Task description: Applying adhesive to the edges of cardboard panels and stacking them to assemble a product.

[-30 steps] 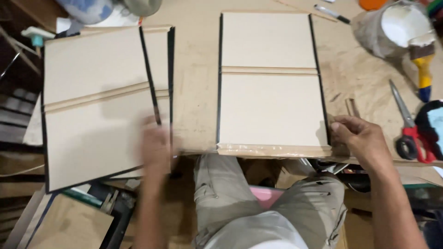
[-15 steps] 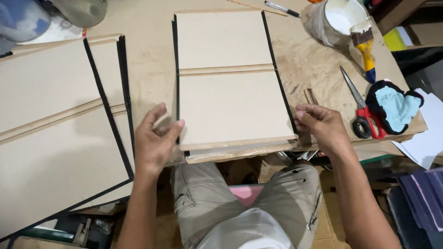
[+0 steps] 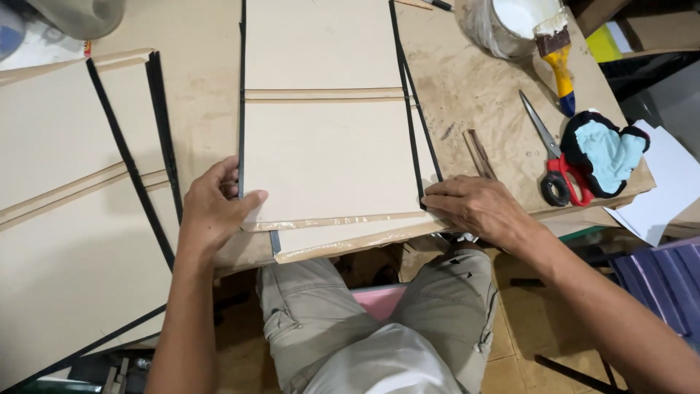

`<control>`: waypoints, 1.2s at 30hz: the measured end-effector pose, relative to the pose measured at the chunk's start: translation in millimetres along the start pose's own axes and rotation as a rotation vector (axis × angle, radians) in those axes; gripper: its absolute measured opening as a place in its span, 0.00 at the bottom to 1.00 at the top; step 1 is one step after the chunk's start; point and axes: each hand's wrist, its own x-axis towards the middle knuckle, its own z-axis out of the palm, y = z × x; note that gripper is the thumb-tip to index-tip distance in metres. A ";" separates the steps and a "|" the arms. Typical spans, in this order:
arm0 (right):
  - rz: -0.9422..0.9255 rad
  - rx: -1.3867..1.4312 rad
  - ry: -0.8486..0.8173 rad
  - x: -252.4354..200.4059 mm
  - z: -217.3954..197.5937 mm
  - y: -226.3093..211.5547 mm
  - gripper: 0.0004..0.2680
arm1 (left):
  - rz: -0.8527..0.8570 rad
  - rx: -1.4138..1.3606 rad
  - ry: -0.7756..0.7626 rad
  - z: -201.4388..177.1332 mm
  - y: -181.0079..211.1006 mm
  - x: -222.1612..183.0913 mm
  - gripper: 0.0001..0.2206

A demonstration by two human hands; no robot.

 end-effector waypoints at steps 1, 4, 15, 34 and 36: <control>-0.042 -0.004 0.001 1.5 -1.9 -1.1 0.07 | -0.004 -0.015 -0.005 0.3 -0.2 0.4 0.34; -0.118 -0.048 -0.032 5.0 -3.0 0.4 0.06 | -0.016 -0.029 -0.014 0.6 2.1 -0.2 0.34; 0.276 0.337 -0.114 3.0 18.6 9.5 0.05 | -0.043 -0.083 -0.067 -4.4 0.2 2.6 0.27; 1.111 0.508 -0.151 78.4 -39.7 -4.5 0.31 | 0.546 -0.044 -0.512 23.0 -46.5 13.1 0.07; 1.064 0.504 -0.113 73.2 -31.2 5.5 0.32 | 0.737 0.150 -0.501 23.7 -61.0 20.3 0.10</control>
